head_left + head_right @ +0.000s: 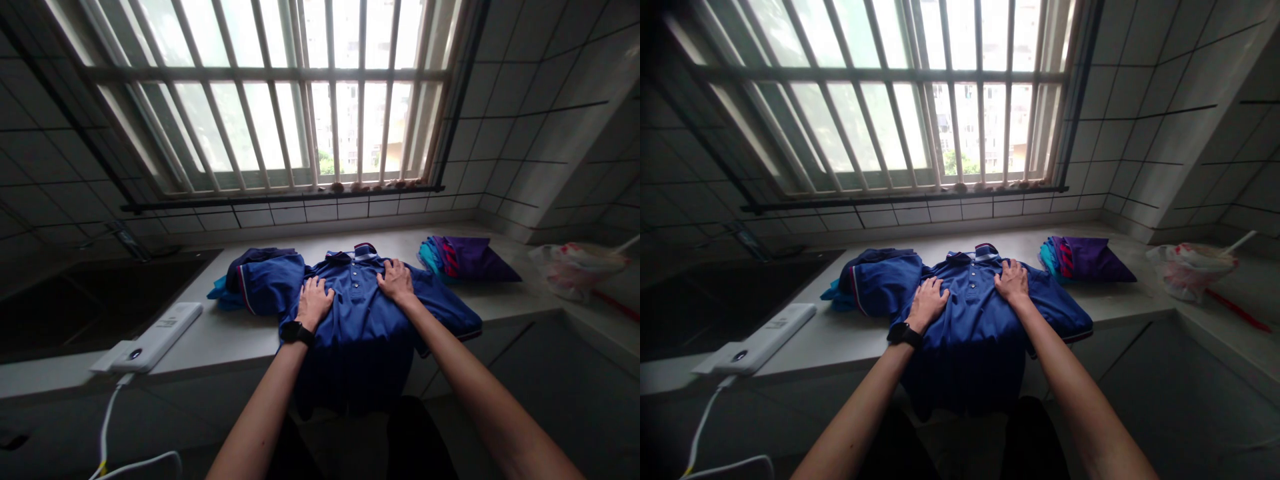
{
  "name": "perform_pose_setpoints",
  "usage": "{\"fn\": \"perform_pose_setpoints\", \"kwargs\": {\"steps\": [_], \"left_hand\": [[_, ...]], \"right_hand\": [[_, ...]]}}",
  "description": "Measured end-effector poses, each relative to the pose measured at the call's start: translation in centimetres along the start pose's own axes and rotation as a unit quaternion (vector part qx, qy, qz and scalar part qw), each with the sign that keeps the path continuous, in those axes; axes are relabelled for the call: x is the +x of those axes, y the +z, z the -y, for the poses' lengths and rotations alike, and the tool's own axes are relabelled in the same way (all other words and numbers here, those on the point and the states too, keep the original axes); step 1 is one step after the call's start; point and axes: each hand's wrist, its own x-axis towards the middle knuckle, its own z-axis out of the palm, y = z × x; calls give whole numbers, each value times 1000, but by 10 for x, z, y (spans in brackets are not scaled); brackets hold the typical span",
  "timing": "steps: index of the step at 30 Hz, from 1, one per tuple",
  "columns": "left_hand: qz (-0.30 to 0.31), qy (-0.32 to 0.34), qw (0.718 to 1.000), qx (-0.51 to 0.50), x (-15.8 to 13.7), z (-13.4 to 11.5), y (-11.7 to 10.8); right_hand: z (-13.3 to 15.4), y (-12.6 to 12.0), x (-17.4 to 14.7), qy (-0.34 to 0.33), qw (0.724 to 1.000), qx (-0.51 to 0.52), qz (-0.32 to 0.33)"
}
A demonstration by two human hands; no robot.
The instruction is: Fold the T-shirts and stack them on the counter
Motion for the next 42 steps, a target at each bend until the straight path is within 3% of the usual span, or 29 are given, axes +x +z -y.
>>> {"fn": "perform_pose_setpoints", "kwargs": {"steps": [2, 7, 9, 13, 17, 20, 24, 28, 31, 34, 39, 42], "left_hand": [[-5, -3, 1000, -1, 1, 1, 2], [-19, -2, 1000, -8, 5, 5, 3], [-25, -8, 1000, -10, 6, 6, 3], [-38, -18, 999, -22, 8, 6, 4], [-42, -17, 999, -25, 8, 5, 4], [-42, -15, 999, -28, 8, 6, 4], [-56, -10, 998, -30, 9, 7, 7], [-52, -12, 998, -24, 9, 6, 8], [-43, -14, 999, -20, 8, 5, 6], [-37, -14, 999, -20, 8, 5, 4], [-35, -14, 999, -22, 8, 5, 4], [-40, -12, 999, -18, 9, 7, 6]], "right_hand": [[1, -2, -2, 16, 1000, 5, -24], [-15, -24, 13, -94, 984, 95, 118], [-28, -40, 21, -107, 980, 112, 128], [-62, -74, 20, -34, 994, 69, 80], [-101, -94, -8, 88, 974, -20, 207], [-120, -98, -33, 111, 959, -43, 255], [-131, -99, -47, 90, 962, -17, 258], [-145, -102, -45, 121, 971, 141, 149], [-155, -110, -40, 166, 942, 273, 106], [-146, -121, -32, 155, 900, 394, 102], [-77, -136, -23, 97, 822, 558, 56], [-35, -134, -29, -43, 765, 626, 145]]}}
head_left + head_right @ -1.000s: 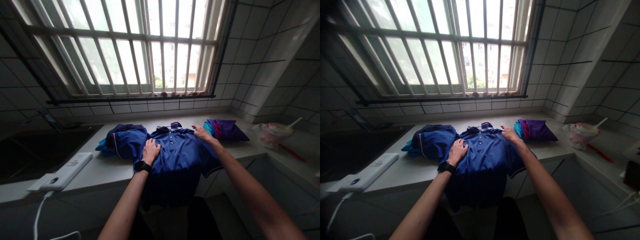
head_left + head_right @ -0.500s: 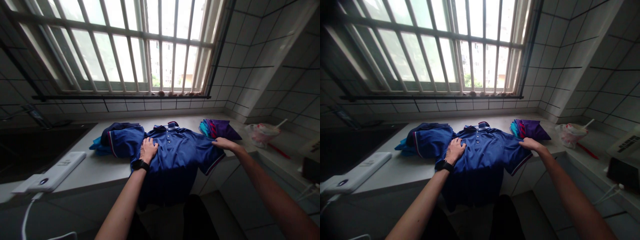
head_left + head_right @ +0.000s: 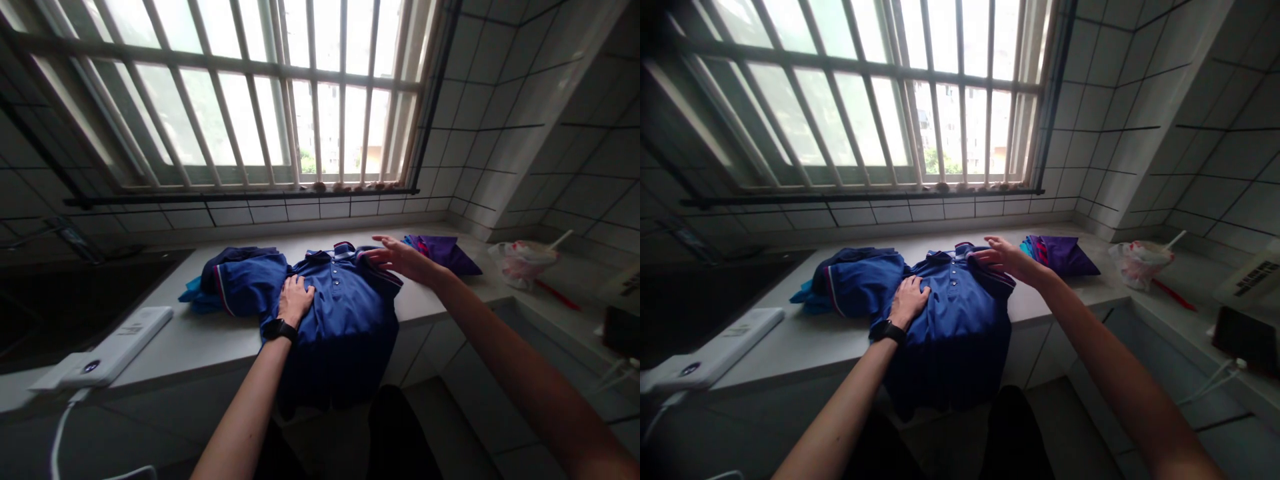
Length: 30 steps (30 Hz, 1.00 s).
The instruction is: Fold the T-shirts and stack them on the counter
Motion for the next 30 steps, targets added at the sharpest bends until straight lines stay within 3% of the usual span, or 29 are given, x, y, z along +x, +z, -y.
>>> {"fn": "perform_pose_setpoints", "kwargs": {"steps": [2, 5, 10, 13, 16, 18, 20, 23, 26, 28, 30], "left_hand": [[-3, 4, 1000, 0, 0, 1, 0], [0, 10, 1000, -1, -1, 0, -1], [9, 5, 1000, -3, -2, -1, -3], [4, 7, 1000, -8, -1, -1, -2], [2, 6, 1000, -7, -1, -1, -2], [7, 2, 1000, -5, -2, -2, -3], [15, -2, 1000, -2, -2, -3, -5], [22, -4, 1000, 6, -3, -4, -7], [20, 0, 1000, 6, -4, -4, -8], [18, -1, 1000, 4, -4, -4, -8], [17, -3, 1000, 4, -4, -4, -8]], "right_hand": [[-3, 16, -2, -9, 997, -36, 74], [-13, 24, -6, 34, 973, -213, 76], [-24, 25, -18, 83, 865, -485, 98], [-21, 29, -24, 95, 825, -550, 83], [-19, 33, -28, 109, 790, -592, 115], [-18, 34, -31, 130, 797, -563, 176], [-19, 35, -32, 148, 825, -479, 260], [-23, 40, -33, 128, 851, -379, 340], [-32, 50, -31, 40, 861, -439, 253], [-41, 59, -30, 0, 841, -511, 179], [-51, 70, -29, -12, 814, -560, 151]]}}
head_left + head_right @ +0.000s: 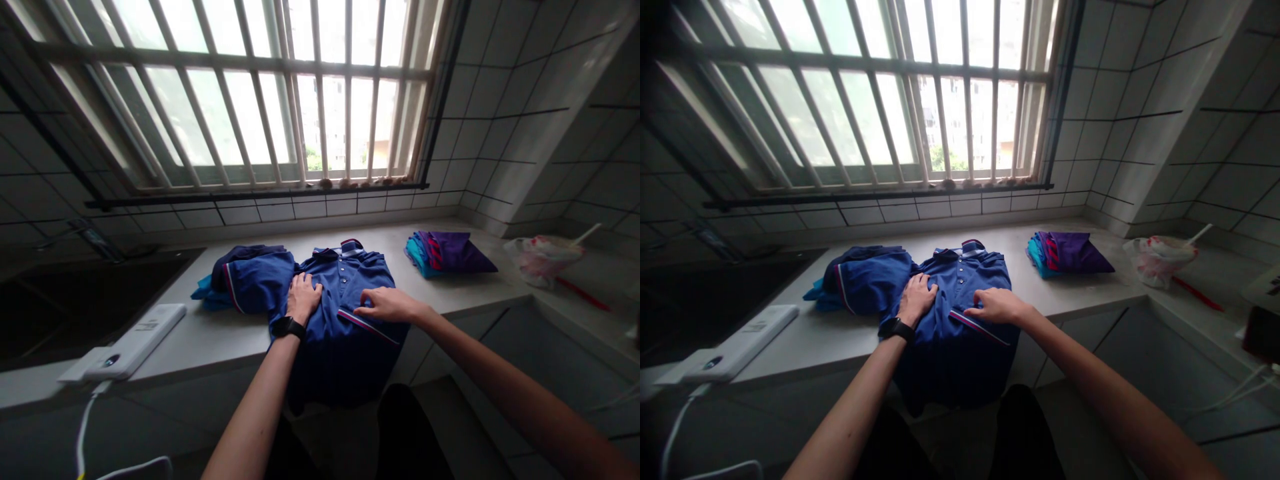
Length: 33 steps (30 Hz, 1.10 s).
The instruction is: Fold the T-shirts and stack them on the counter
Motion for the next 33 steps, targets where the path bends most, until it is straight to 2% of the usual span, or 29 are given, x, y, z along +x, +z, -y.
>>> {"fn": "perform_pose_setpoints", "kwargs": {"steps": [5, 7, 10, 11, 12, 14, 15, 16, 19, 22, 25, 30, 33], "left_hand": [[-9, 9, 1000, -6, 2, 2, 3], [-13, 11, 1000, -8, 2, 4, 4], [-14, 12, 1000, -8, 3, 4, 5], [-14, 11, 1000, -9, 3, 4, 5], [-14, 9, 1000, -9, 3, 4, 5], [-12, 7, 1000, -9, 2, 3, 5], [-11, 7, 1000, -8, 2, 3, 5], [-11, 7, 1000, -7, 2, 3, 5], [-16, 7, 1000, -4, 2, 3, 6], [-19, 8, 1000, -2, 3, 4, 7], [-15, 7, 1000, -2, 2, 4, 6], [-1, 6, 1000, -2, 1, 2, 3], [-1, 7, 1000, -1, 1, 2, 2]], "right_hand": [[8, 14, 16, -18, 999, -36, 2], [6, 10, 24, 40, 997, -23, -60], [-4, 0, 35, 146, 971, 23, -187], [-9, -4, 38, 149, 970, 47, -188], [-14, -6, 40, 133, 975, 77, -159], [-24, -9, 43, 79, 985, 138, -65], [-29, -8, 44, 60, 985, 155, -38], [-33, -6, 44, 55, 986, 155, -41], [-42, 3, 46, 80, 986, 70, -130], [-46, 12, 48, 98, 989, 3, -113], [-47, 13, 52, 128, 987, -14, -96], [-54, 11, 61, 236, 948, -8, -211], [-59, 19, 63, 219, 949, -8, -227]]}}
